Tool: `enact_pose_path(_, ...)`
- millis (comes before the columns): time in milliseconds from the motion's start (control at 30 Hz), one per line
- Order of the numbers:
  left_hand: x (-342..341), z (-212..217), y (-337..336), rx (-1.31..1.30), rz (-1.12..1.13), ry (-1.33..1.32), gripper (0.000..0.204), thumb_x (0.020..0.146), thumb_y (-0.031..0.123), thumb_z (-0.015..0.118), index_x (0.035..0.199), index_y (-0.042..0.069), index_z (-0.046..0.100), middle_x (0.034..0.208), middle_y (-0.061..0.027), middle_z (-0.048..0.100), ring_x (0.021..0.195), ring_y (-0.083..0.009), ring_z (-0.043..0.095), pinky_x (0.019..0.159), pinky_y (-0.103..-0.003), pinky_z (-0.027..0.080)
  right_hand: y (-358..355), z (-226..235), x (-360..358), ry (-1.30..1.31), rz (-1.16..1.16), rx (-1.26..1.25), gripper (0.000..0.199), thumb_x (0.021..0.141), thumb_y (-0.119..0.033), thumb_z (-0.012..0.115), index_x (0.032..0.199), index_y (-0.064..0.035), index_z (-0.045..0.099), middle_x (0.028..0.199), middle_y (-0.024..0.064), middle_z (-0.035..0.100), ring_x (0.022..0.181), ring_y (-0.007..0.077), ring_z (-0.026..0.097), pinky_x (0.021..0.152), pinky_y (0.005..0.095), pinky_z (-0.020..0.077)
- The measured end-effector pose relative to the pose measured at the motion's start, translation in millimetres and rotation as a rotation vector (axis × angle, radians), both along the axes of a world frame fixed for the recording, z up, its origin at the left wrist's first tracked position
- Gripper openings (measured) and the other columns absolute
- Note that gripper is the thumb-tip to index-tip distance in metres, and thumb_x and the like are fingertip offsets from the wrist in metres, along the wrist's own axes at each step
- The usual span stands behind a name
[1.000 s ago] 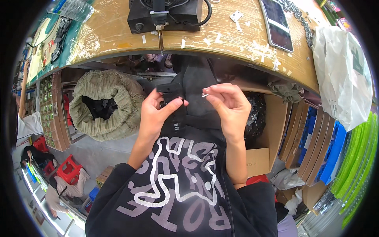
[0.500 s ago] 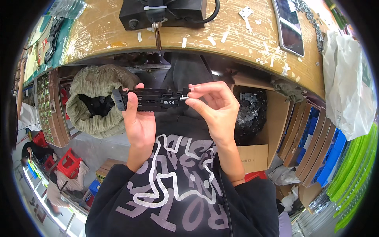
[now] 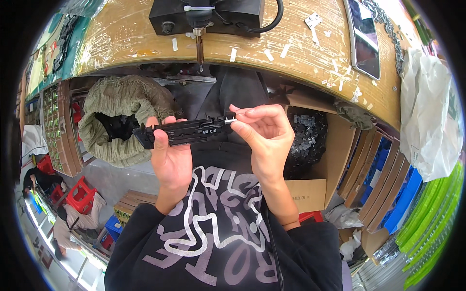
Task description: The person repeatedly picks up small black plastic electronic housings from a sack, inserts a small metal pin into a slot, and uses a soldering iron to heat the pin into place. After each unit is processed, it is placed into a cardboard box. The task is performed one unit at a time in a repetitive cycle.
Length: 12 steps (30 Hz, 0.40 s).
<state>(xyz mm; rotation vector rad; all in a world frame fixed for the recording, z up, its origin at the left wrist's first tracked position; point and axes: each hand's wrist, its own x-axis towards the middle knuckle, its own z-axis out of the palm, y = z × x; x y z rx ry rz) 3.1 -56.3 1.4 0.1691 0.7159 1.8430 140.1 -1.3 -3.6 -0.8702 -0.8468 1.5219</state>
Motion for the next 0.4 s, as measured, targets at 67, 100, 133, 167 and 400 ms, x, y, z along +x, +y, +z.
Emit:
enact_pose_path(67,0.0,-1.2,-0.9,0.017,0.006,-0.007,0.023,0.081,0.011,0.056,0.084,0.009,0.033,0.095,-0.0141,0.054,0.09,-0.0282,0.054,0.081,-0.041,0.043,-0.3,1.5,0.8,-0.01,0.019,-0.052,0.023,0.068,0.012,0.062,0.082,-0.0006,0.049,0.079,0.0094,0.058,0.081,0.0176,0.058,0.086,0.0387,0.044)
enact_pose_path(100,-0.3,-2.5,-1.0,0.018,0.002,0.002,0.024,0.081,0.011,0.056,0.084,0.009,0.032,0.094,-0.0143,0.055,0.09,-0.0284,0.054,0.082,-0.042,0.043,0.0,1.2,0.8,-0.01,0.02,-0.044,0.023,0.068,0.012,0.062,0.082,-0.0006,0.049,0.079,0.0093,0.058,0.081,0.0176,0.058,0.087,0.039,0.0436)
enact_pose_path(133,-0.9,-3.9,-1.1,0.019,-0.003,0.011,0.025,0.08,0.012,0.056,0.083,0.009,0.032,0.094,-0.0144,0.055,0.09,-0.0287,0.054,0.082,-0.042,0.043,0.5,0.6,0.7,-0.009,0.021,-0.037,0.023,0.068,0.011,0.062,0.082,-0.0007,0.049,0.079,0.0091,0.058,0.081,0.0176,0.058,0.087,0.0392,0.0432)
enact_pose_path(167,-1.2,-5.2,-1.2,0.021,-0.008,0.019,0.025,0.08,0.012,0.057,0.082,0.009,0.032,0.094,-0.0146,0.055,0.09,-0.0289,0.055,0.082,-0.042,0.043,0.9,-0.2,0.8,-0.009,0.022,-0.029,0.023,0.068,0.011,0.062,0.082,-0.0008,0.049,0.079,0.009,0.058,0.082,0.0176,0.058,0.088,0.0395,0.0428)
enact_pose_path(400,-1.9,-10.1,-3.5,0.073,-0.034,0.066,0.029,0.078,0.014,0.059,0.082,0.01,0.031,0.094,-0.0155,0.056,0.091,-0.0302,0.055,0.087,-0.044,0.039,1.1,-0.5,1.2,-0.019,0.043,-0.082,0.024,0.068,0.01,0.062,0.084,-0.0007,0.048,0.081,0.0089,0.058,0.087,0.0188,0.057,0.089,0.0411,0.041)
